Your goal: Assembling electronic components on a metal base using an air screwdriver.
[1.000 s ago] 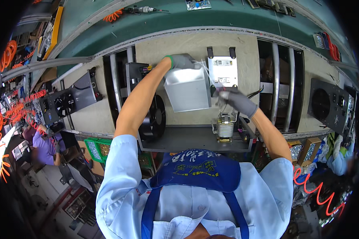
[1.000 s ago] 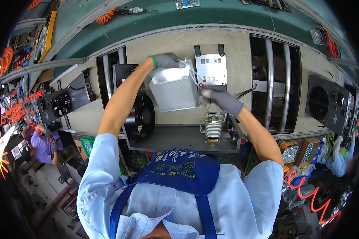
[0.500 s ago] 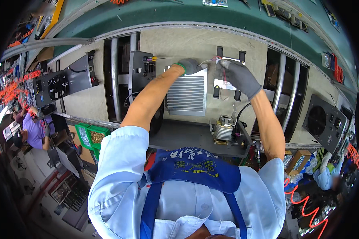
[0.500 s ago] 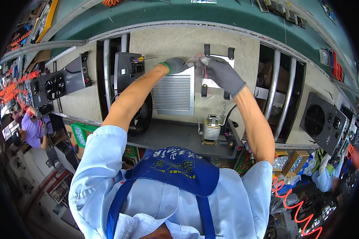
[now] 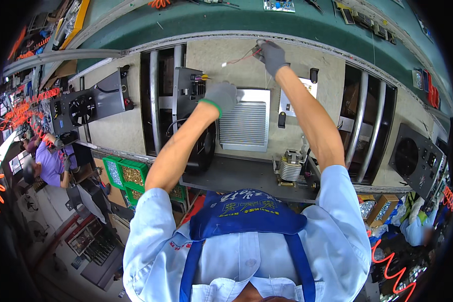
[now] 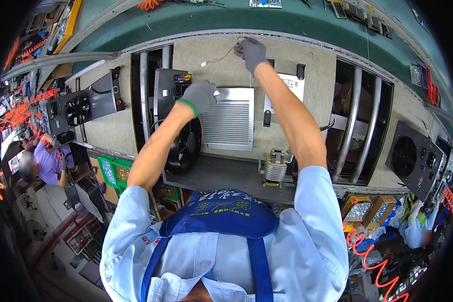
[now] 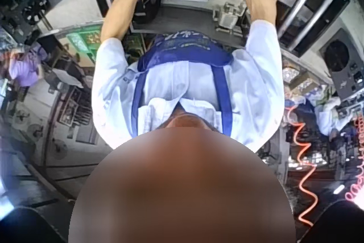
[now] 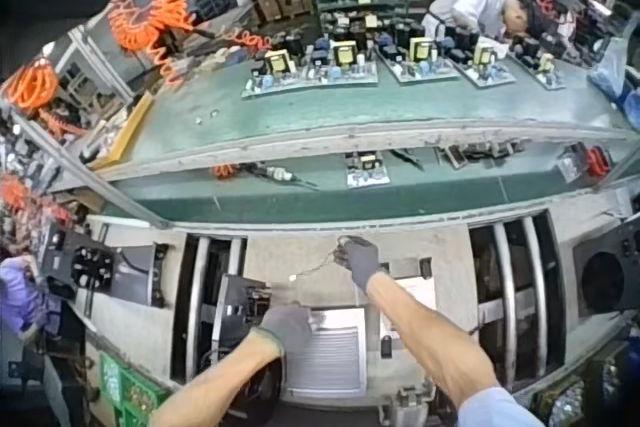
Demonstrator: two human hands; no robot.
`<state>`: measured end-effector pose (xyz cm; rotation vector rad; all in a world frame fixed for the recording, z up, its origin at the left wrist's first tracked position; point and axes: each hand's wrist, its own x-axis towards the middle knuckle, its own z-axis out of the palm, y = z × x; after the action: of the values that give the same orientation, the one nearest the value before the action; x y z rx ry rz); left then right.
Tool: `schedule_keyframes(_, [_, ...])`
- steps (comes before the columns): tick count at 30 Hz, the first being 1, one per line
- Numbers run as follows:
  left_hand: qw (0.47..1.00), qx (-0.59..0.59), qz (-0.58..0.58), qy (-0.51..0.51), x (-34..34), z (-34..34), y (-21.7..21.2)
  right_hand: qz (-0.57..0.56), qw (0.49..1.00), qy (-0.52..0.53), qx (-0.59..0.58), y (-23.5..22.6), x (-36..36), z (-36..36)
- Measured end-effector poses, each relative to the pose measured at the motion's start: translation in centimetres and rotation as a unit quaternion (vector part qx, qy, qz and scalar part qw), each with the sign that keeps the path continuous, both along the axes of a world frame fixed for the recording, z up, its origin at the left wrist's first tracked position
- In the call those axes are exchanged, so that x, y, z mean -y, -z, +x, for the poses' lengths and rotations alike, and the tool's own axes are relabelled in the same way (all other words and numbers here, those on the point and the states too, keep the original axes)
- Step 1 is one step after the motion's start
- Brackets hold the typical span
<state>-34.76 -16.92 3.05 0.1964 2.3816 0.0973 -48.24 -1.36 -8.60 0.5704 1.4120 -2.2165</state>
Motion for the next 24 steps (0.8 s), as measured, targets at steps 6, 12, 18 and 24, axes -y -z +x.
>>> schedule_keyframes(6, [0.998,-0.008,0.037,-0.051,-1.3,5.1,-1.5,0.445,0.827,-0.294,-0.175,6.4,2.1,4.7])
schedule_keyframes(12, [0.998,-0.059,0.01,-0.009,-3.7,8.0,-1.6,0.425,0.626,-0.613,-0.228,1.4,2.2,4.6])
schedule_keyframes(18, [0.993,-0.051,-0.044,0.095,-4.4,8.5,-0.8,0.515,0.567,-0.574,-0.29,-5.8,-1.5,6.6])
schedule_keyframes(24, [0.984,-0.009,-0.048,0.171,-5.6,8.5,-0.5,0.506,0.69,-0.397,-0.332,-11.1,-13.1,15.2])
